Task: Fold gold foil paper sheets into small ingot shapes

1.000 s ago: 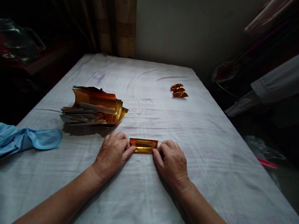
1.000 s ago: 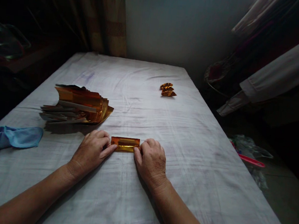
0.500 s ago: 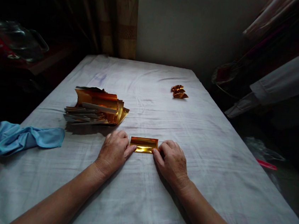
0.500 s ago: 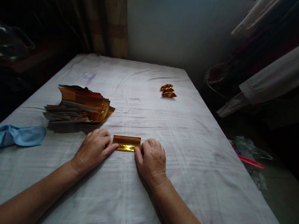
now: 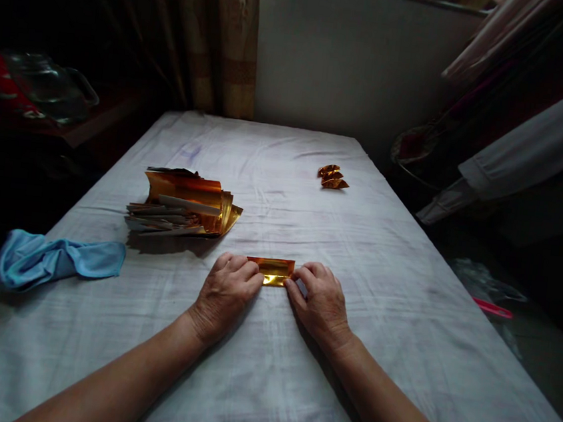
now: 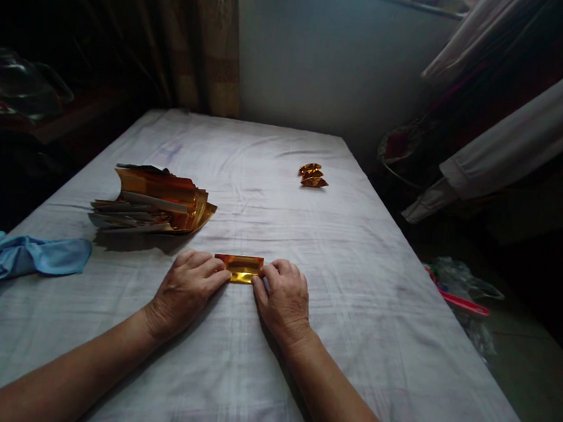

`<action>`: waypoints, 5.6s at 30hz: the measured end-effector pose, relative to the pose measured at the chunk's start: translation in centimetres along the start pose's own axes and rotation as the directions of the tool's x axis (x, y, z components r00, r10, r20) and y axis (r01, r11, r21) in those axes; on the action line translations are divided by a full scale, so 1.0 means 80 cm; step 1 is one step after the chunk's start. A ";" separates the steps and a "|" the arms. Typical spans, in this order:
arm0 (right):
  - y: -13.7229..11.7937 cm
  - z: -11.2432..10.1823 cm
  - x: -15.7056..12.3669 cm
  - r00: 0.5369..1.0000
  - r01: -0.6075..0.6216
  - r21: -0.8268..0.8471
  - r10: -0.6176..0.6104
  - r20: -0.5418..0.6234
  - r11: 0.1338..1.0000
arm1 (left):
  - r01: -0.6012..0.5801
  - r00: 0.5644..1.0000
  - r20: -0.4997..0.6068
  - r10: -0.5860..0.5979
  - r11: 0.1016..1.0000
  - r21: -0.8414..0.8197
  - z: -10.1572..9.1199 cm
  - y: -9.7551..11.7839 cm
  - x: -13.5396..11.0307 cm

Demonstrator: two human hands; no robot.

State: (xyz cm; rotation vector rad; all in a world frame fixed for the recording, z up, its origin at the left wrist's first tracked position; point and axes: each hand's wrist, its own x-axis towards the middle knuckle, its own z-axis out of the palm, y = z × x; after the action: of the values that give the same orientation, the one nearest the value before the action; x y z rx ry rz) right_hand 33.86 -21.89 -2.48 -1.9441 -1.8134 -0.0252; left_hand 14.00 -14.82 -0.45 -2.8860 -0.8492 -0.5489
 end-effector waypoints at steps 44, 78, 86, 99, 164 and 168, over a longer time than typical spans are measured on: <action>-0.023 -0.018 -0.035 0.910 0.152 -0.020 -0.132 0.392 0.988 | -0.015 0.997 0.075 0.016 1.000 -0.005 -0.013 0.011 -0.035; 0.011 -0.020 0.000 0.991 0.100 0.071 -0.106 0.085 0.992 | 0.005 0.997 -0.074 -0.009 0.998 -0.063 -0.004 -0.017 -0.052; 0.006 -0.026 0.051 0.976 0.060 0.114 -0.082 0.201 0.992 | 0.051 0.992 -0.108 -0.059 0.996 -0.075 -0.008 -0.016 -0.050; 0.009 -0.028 0.046 0.981 -0.101 0.354 0.035 0.189 0.930 | 0.216 0.963 -0.099 -0.249 0.939 -0.266 0.013 -0.042 -0.051; 0.005 -0.038 0.011 0.922 -0.270 0.141 0.214 0.324 0.952 | 0.064 0.992 0.118 -0.040 0.977 -0.202 0.003 0.006 0.003; 0.007 -0.039 0.011 0.924 -0.260 0.158 0.197 0.328 0.953 | 0.061 0.982 0.186 -0.019 0.972 -0.225 0.013 0.014 0.009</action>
State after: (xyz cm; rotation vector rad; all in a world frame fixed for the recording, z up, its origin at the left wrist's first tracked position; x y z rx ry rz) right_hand 35.39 -22.16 0.37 -2.0884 -1.6788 0.5468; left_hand 15.48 -15.23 -1.12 -3.1769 -0.9270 -0.4152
